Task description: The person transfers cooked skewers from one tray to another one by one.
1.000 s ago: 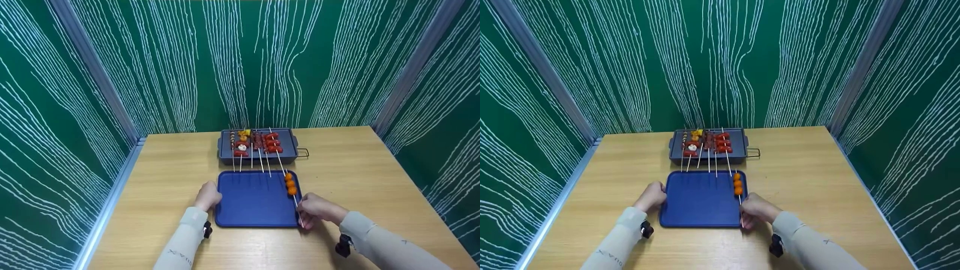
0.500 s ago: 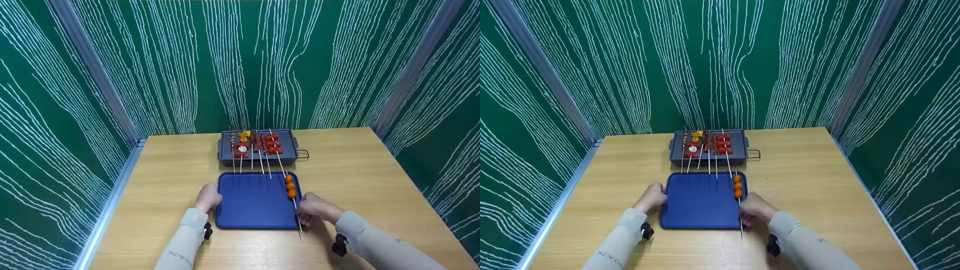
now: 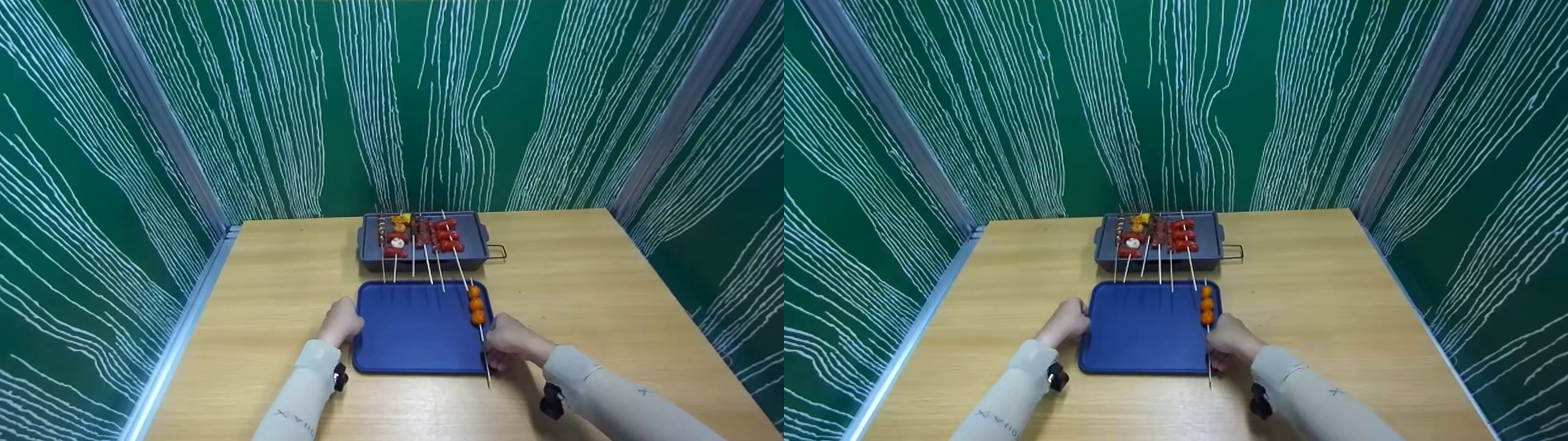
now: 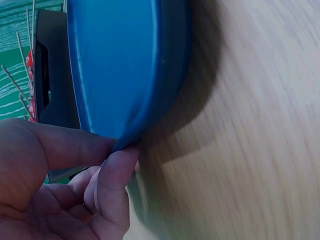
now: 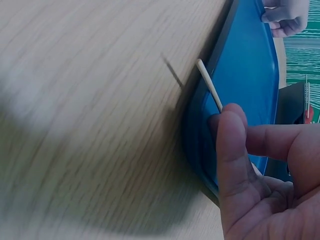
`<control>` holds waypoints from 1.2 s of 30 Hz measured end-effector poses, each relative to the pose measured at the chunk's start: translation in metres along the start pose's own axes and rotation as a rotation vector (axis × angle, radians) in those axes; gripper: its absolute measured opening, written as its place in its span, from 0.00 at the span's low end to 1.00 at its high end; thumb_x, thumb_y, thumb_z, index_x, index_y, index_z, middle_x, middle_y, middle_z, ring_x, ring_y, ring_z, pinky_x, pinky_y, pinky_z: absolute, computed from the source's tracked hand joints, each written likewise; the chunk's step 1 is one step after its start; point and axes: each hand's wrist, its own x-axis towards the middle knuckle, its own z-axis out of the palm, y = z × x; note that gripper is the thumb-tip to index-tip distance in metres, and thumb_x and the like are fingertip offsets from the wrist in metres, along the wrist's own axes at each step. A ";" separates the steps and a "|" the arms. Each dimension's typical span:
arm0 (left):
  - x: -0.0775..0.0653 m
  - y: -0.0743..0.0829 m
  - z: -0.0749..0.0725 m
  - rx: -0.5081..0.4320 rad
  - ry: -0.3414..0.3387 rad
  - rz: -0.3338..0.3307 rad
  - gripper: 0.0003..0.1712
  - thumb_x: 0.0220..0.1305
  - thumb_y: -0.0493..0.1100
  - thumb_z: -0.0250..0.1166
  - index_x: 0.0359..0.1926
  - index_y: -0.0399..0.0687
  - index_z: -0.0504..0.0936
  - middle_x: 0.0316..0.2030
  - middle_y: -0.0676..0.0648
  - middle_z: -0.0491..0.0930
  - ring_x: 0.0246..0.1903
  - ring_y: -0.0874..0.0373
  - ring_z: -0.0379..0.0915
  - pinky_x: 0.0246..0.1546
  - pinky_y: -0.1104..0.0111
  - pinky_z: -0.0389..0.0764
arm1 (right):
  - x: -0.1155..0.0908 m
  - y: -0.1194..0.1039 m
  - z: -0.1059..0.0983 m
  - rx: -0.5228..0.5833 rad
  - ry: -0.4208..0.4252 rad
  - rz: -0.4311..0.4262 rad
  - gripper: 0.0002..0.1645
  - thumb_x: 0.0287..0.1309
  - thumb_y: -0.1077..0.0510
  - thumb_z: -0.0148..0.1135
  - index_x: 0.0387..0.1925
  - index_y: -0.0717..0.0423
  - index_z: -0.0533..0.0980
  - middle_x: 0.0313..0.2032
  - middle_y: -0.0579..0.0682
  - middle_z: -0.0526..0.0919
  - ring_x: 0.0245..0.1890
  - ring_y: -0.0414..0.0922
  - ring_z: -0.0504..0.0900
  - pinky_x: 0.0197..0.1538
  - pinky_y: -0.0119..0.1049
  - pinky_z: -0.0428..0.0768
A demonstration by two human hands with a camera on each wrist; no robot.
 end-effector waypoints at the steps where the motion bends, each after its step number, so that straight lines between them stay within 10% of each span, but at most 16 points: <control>1: 0.000 0.000 0.000 0.001 0.000 0.001 0.14 0.55 0.27 0.56 0.20 0.48 0.68 0.20 0.47 0.72 0.18 0.52 0.70 0.15 0.67 0.69 | 0.000 -0.001 0.000 -0.001 0.000 0.002 0.14 0.51 0.73 0.58 0.15 0.60 0.75 0.12 0.50 0.80 0.11 0.40 0.80 0.16 0.31 0.83; 36: 0.004 0.007 -0.006 -0.029 -0.048 -0.054 0.12 0.57 0.26 0.53 0.22 0.44 0.74 0.23 0.39 0.81 0.09 0.57 0.72 0.08 0.67 0.78 | 0.008 -0.076 -0.070 0.025 0.004 -0.017 0.06 0.65 0.68 0.62 0.38 0.69 0.83 0.22 0.49 0.84 0.21 0.42 0.84 0.29 0.38 0.91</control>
